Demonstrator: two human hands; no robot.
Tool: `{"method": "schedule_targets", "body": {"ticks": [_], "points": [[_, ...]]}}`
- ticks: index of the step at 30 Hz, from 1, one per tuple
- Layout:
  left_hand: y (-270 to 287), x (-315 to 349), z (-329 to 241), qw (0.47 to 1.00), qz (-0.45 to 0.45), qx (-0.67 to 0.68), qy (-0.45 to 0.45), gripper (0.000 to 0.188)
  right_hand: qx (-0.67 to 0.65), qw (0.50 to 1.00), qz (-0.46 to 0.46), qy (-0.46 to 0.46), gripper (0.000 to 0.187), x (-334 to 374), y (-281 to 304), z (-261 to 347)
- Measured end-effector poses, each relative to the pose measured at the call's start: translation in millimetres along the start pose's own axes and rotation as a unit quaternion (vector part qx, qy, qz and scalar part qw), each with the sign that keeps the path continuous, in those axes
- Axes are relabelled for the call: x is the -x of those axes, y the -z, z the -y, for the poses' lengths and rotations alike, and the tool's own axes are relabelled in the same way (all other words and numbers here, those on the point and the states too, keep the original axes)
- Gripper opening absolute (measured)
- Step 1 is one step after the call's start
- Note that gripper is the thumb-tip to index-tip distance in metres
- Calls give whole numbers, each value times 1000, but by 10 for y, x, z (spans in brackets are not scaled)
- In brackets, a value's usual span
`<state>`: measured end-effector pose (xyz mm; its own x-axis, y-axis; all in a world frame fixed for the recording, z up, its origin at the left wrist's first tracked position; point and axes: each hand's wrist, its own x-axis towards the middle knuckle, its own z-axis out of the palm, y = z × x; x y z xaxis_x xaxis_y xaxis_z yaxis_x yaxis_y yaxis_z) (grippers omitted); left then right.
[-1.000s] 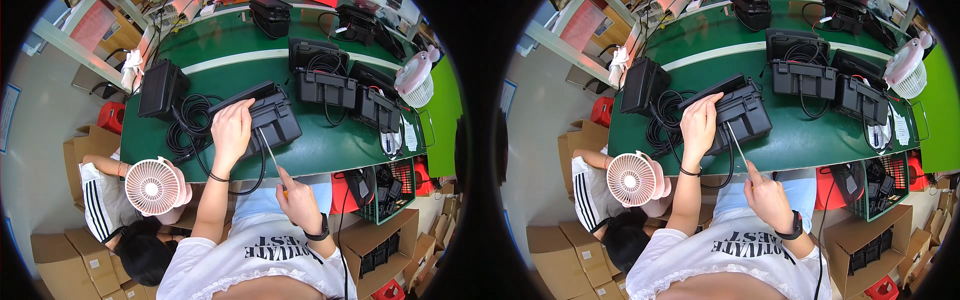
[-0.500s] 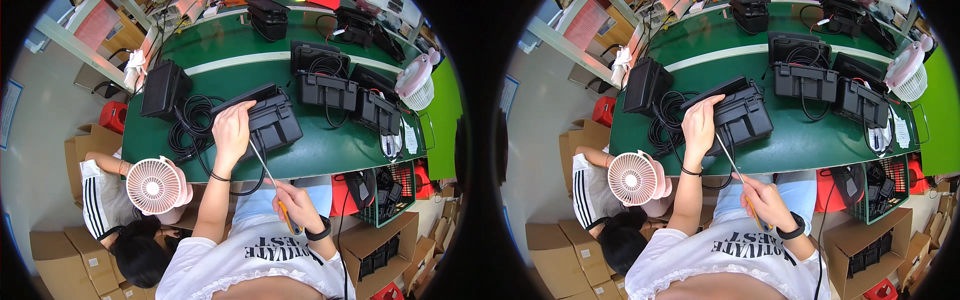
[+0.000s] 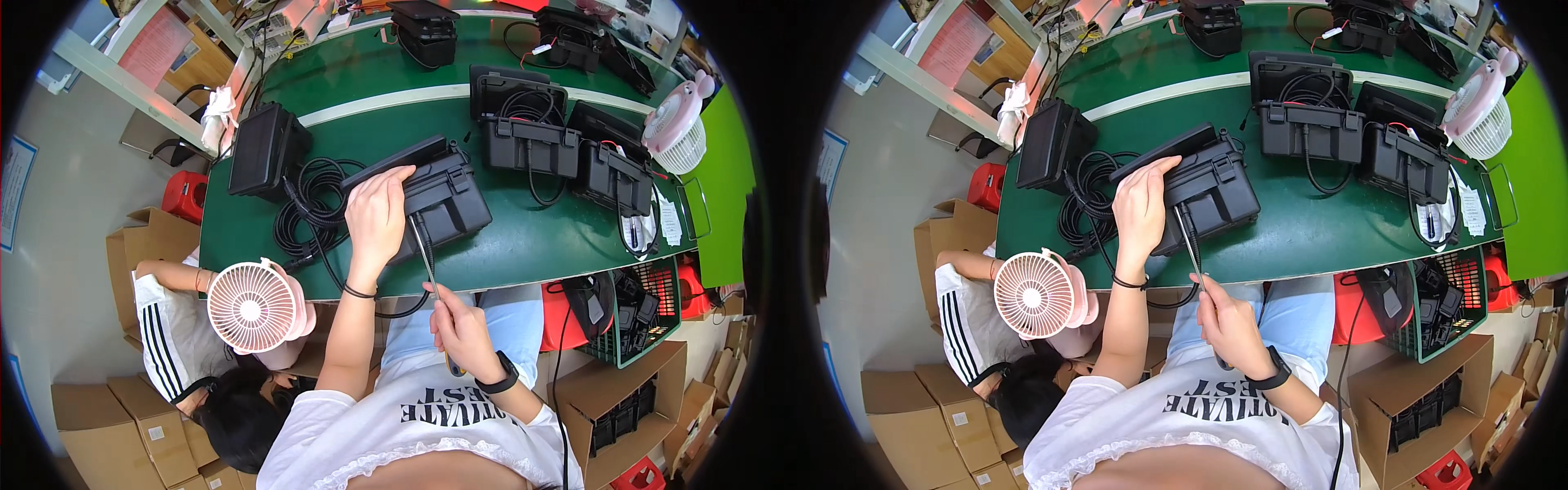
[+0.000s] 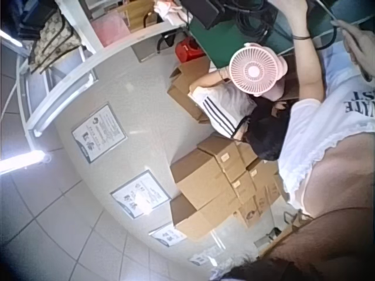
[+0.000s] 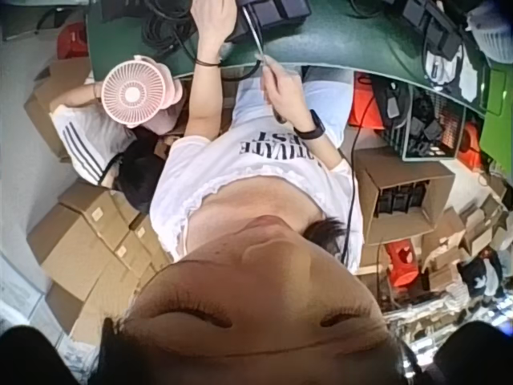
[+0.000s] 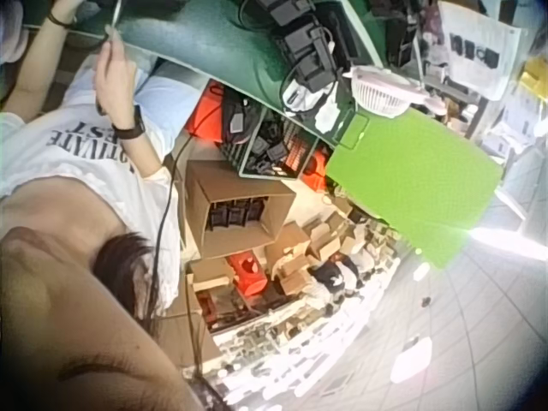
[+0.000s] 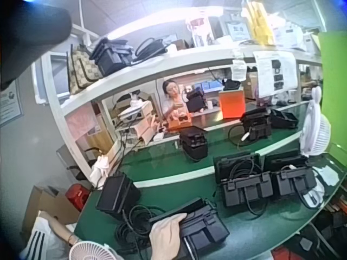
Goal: Assembling components into a solar equipment casing using a screwdriver on a production line.
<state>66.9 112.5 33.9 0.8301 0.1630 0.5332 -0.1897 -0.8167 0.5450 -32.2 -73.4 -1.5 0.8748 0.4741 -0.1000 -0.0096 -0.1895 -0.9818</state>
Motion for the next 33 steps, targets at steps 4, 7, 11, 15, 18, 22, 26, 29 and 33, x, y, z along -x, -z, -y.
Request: {"method": "schedule_targets", "body": {"ticks": [4, 7, 11, 15, 18, 22, 26, 29, 33], "points": [[-13, 16, 34, 1000, -10, 9, -14, 40, -414, 884, 138, -171, 33, -33, 258, 103], [73, 109, 28, 998, -59, 19, -22, 34, -309, 925, 170, -143, 29, 17, 310, 41], [119, 338, 84, 991, -115, 53, -39, 38, 83, 981, 168, 48, 24, 134, 332, -23], [179, 494, 176, 983, -164, 81, -25, 43, 52, 964, 258, 48, 20, 124, 539, -2], [191, 528, 163, 980, -172, 90, -34, 46, -118, 979, 154, 56, 12, 168, 636, -67], [209, 621, 47, 985, -150, 50, -74, 49, -64, 976, -172, 120, 9, -151, 635, -231], [153, 782, -82, 971, -160, -13, -176, 46, -186, 945, -233, 135, 15, -484, 697, -156], [132, 1038, -167, 960, -97, -72, -251, 36, -121, 929, -274, 218, 25, -656, 690, -294], [-17, 1320, -340, 961, -96, -136, -222, 25, -183, 913, -313, 187, 30, -510, 750, -451]]}}
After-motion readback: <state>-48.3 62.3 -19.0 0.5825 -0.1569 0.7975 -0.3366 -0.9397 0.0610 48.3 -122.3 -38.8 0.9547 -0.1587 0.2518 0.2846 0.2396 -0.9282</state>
